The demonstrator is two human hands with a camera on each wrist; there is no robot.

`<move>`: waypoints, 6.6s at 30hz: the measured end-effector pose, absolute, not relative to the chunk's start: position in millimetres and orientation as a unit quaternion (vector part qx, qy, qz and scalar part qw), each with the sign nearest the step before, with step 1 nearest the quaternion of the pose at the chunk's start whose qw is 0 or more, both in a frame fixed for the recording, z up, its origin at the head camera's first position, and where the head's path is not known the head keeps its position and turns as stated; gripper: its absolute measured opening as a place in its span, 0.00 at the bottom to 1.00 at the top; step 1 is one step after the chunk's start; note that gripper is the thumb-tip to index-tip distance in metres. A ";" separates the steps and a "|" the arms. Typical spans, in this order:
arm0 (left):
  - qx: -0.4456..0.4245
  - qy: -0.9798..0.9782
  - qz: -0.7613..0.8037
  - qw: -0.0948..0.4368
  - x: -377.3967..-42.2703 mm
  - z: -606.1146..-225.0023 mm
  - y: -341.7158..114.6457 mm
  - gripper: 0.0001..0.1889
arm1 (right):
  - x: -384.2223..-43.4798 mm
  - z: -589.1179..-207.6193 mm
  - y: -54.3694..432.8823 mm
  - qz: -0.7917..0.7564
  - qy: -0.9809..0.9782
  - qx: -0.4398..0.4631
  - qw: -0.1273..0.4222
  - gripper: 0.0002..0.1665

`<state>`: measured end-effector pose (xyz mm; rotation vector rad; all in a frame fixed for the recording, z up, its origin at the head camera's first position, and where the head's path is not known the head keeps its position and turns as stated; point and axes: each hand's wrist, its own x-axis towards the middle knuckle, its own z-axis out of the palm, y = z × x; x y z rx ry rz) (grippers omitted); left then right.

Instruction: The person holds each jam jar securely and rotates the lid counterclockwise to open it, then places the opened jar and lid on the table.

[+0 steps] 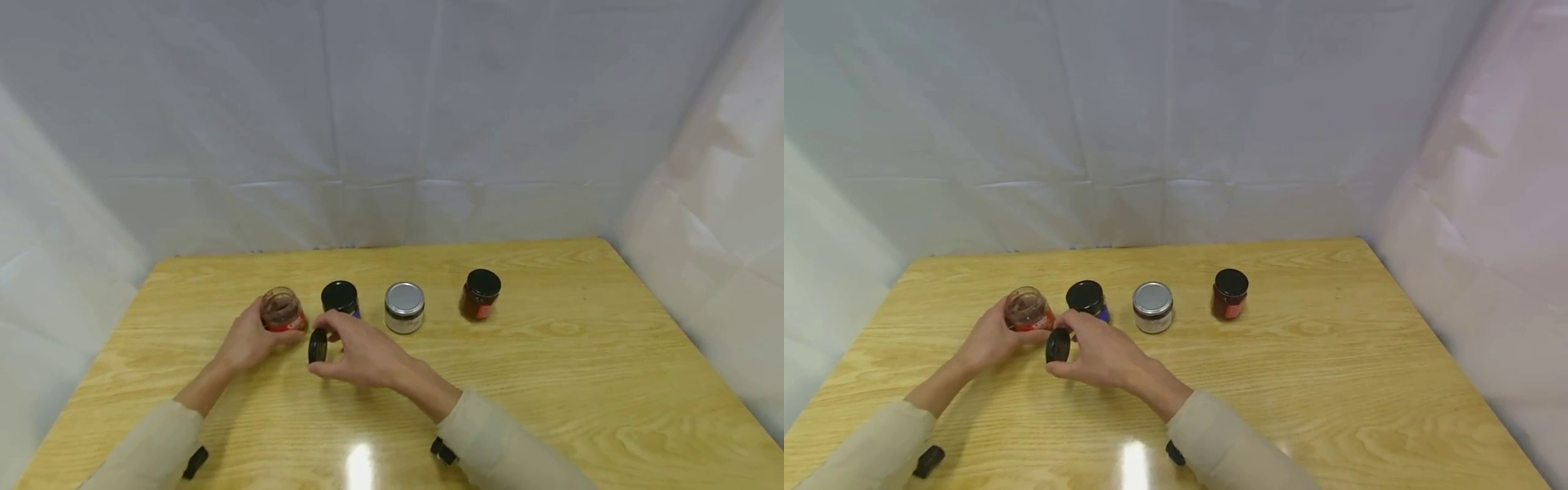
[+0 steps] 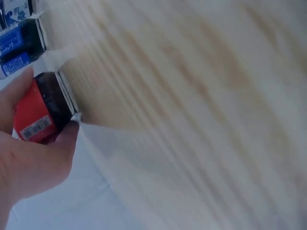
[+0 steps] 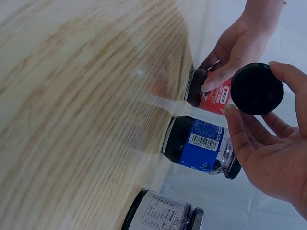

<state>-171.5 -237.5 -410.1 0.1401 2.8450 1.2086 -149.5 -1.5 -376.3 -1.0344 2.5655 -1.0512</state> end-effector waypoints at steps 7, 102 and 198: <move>0.061 0.907 0.414 0.047 -162.5 -410.9 -242.3 0.50 | -149.6 -377.0 -1.9 -0.366 0.861 -0.335 0.112 0.31; 0.166 0.983 0.056 -0.049 -73.1 -420.0 -280.3 0.44 | -157.6 -418.5 -71.3 -0.207 0.897 -0.361 0.152 0.35; 0.101 0.912 0.397 0.029 -144.9 -393.0 -157.0 0.41 | -178.0 -380.8 71.5 -0.090 0.941 -0.325 -0.033 0.45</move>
